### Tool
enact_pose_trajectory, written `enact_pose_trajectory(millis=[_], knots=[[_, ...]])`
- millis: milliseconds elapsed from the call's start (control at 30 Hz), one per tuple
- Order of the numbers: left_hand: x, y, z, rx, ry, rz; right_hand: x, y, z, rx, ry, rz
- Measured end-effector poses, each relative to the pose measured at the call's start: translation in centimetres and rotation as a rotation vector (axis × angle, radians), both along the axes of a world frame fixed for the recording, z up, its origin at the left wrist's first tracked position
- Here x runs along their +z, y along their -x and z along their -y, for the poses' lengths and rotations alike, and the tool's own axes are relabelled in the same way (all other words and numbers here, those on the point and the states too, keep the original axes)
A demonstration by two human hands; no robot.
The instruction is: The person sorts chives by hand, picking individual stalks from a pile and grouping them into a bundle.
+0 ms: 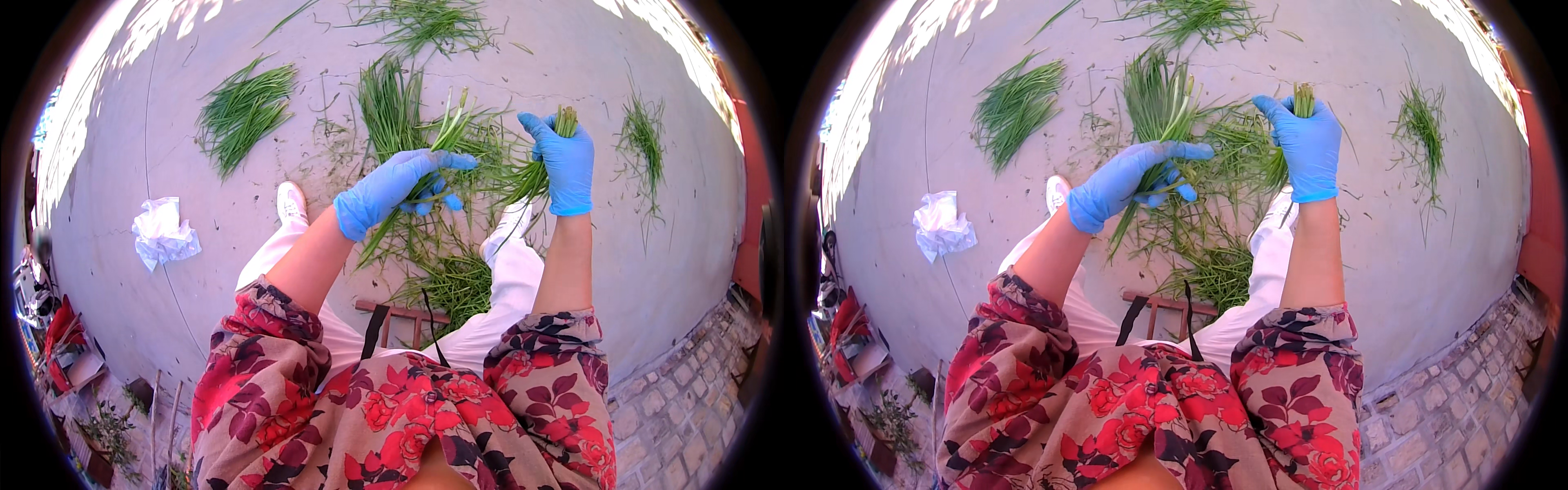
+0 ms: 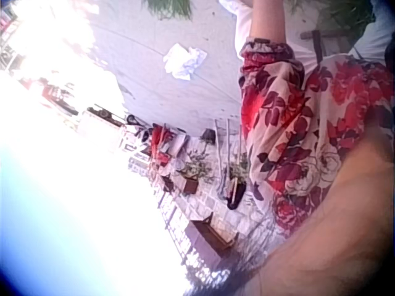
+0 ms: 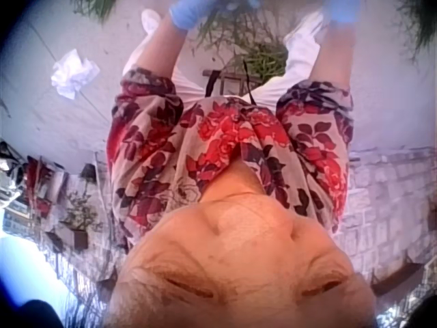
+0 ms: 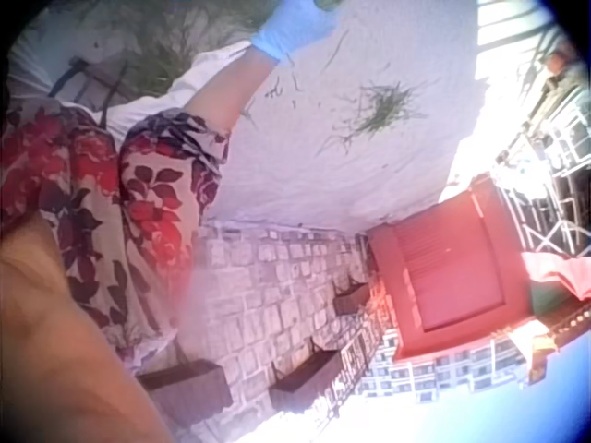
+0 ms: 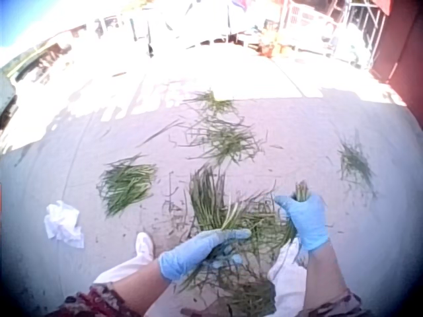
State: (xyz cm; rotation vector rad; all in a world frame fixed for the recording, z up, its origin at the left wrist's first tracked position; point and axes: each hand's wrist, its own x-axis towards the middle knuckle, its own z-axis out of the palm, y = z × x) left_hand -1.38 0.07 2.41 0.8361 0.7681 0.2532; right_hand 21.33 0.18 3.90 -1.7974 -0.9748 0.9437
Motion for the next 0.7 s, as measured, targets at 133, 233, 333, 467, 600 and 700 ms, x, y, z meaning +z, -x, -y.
enact_pose_trajectory(millis=[133, 233, 333, 467, 600, 700], knots=[[-0.1, -0.1, 0.5, 0.102, 0.013, -0.009, 0.3, 2.0, 0.2, 0.119, 0.075, -0.180], [-0.2, -0.3, 0.4, 0.103, 0.015, -0.004, 0.2, 3.1, 0.5, 0.233, 0.145, -0.306], [-1.1, -0.2, 0.7, 0.130, 0.005, -0.027, -1.0, 4.2, 0.7, 0.237, 0.154, -0.295], [-0.9, 0.0, 0.2, 0.226, 0.029, -0.027, -0.1, 3.9, 0.5, 0.260, 0.183, -0.243], [-0.8, 0.1, 0.0, 0.240, 0.049, 0.011, 0.0, 3.1, 0.7, 0.366, 0.144, -0.238], [-1.2, 0.2, -0.1, 0.247, 0.126, 0.095, 0.3, 2.9, 0.9, 0.526, 0.173, -0.264]])
